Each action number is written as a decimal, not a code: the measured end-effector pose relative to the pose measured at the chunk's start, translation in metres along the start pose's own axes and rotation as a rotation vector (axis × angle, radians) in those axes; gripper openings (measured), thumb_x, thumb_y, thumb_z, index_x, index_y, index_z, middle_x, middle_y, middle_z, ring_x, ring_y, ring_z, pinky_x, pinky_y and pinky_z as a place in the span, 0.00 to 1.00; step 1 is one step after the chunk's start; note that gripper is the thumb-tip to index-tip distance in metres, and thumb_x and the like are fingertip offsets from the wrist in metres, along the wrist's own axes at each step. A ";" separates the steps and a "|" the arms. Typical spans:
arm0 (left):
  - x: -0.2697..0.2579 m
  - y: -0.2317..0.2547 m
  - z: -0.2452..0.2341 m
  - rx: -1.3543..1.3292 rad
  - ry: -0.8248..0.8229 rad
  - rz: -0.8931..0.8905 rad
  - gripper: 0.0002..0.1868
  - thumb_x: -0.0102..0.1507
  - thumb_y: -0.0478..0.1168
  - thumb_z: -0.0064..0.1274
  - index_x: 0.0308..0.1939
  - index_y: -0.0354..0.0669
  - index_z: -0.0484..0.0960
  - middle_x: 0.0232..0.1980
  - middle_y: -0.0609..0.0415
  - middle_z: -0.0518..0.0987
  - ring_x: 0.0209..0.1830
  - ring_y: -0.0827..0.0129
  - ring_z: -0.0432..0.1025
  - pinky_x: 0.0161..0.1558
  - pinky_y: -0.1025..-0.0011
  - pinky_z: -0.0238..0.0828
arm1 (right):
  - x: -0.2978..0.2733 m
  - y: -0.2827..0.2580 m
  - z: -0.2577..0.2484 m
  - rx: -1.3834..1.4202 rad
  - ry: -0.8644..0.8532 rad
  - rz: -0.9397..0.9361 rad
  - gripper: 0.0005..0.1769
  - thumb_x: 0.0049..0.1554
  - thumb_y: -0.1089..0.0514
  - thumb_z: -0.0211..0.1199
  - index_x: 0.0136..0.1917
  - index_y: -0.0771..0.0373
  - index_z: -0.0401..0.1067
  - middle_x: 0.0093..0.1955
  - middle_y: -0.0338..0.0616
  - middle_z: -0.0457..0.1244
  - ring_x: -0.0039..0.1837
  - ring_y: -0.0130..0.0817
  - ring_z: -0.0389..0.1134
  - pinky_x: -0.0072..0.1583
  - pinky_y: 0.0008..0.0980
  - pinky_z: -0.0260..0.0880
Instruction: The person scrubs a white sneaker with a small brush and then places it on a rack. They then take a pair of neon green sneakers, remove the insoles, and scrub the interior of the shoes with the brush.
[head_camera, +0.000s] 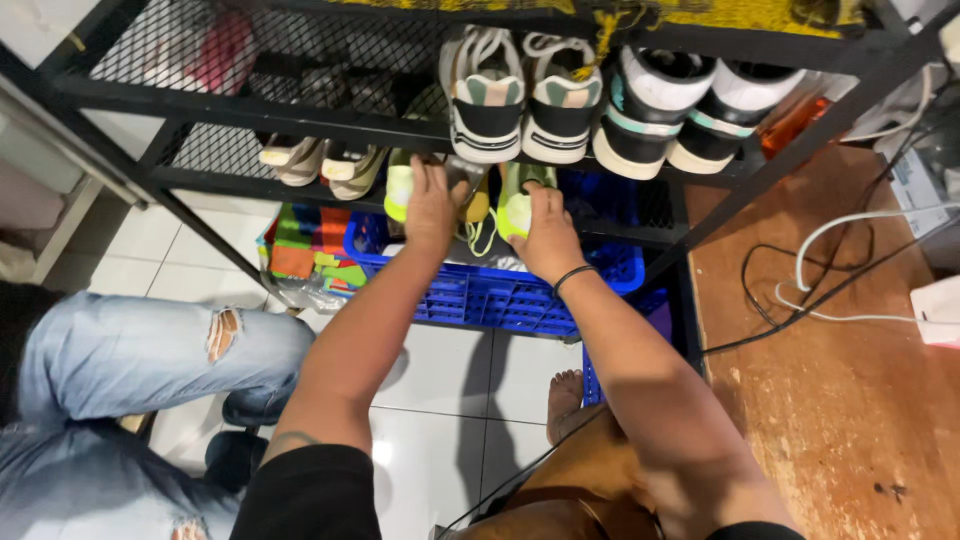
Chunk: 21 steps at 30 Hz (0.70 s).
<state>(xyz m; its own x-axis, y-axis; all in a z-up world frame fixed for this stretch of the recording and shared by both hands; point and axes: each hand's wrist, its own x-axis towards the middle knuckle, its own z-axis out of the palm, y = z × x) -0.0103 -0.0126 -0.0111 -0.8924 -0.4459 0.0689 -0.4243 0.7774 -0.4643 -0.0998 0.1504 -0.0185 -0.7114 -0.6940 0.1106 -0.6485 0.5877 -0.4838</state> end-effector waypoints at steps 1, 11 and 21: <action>0.003 -0.003 0.009 0.002 0.005 0.017 0.20 0.69 0.45 0.35 0.65 0.69 0.66 0.66 0.41 0.67 0.70 0.48 0.56 0.70 0.40 0.20 | 0.001 0.001 0.002 0.002 0.006 0.017 0.46 0.46 0.56 0.70 0.71 0.51 0.49 0.68 0.51 0.47 0.62 0.70 0.59 0.61 0.59 0.67; 0.018 -0.010 0.032 -0.219 0.716 0.063 0.09 0.61 0.39 0.45 0.33 0.43 0.80 0.42 0.34 0.71 0.43 0.41 0.66 0.55 0.43 0.47 | -0.001 -0.011 -0.008 0.059 0.004 0.070 0.27 0.52 0.57 0.66 0.61 0.59 0.57 0.66 0.52 0.52 0.61 0.69 0.61 0.62 0.56 0.66; 0.026 0.007 0.002 -0.145 0.074 -0.006 0.17 0.66 0.38 0.33 0.46 0.54 0.80 0.44 0.45 0.78 0.46 0.45 0.70 0.49 0.42 0.48 | -0.007 -0.006 -0.009 0.079 -0.023 0.048 0.23 0.55 0.56 0.62 0.61 0.59 0.58 0.64 0.53 0.54 0.61 0.68 0.61 0.62 0.57 0.65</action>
<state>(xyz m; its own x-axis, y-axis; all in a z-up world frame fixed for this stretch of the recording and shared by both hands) -0.0359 -0.0191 -0.0144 -0.8966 -0.4207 0.1382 -0.4422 0.8332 -0.3322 -0.0933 0.1551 -0.0087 -0.7341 -0.6758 0.0661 -0.5899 0.5866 -0.5549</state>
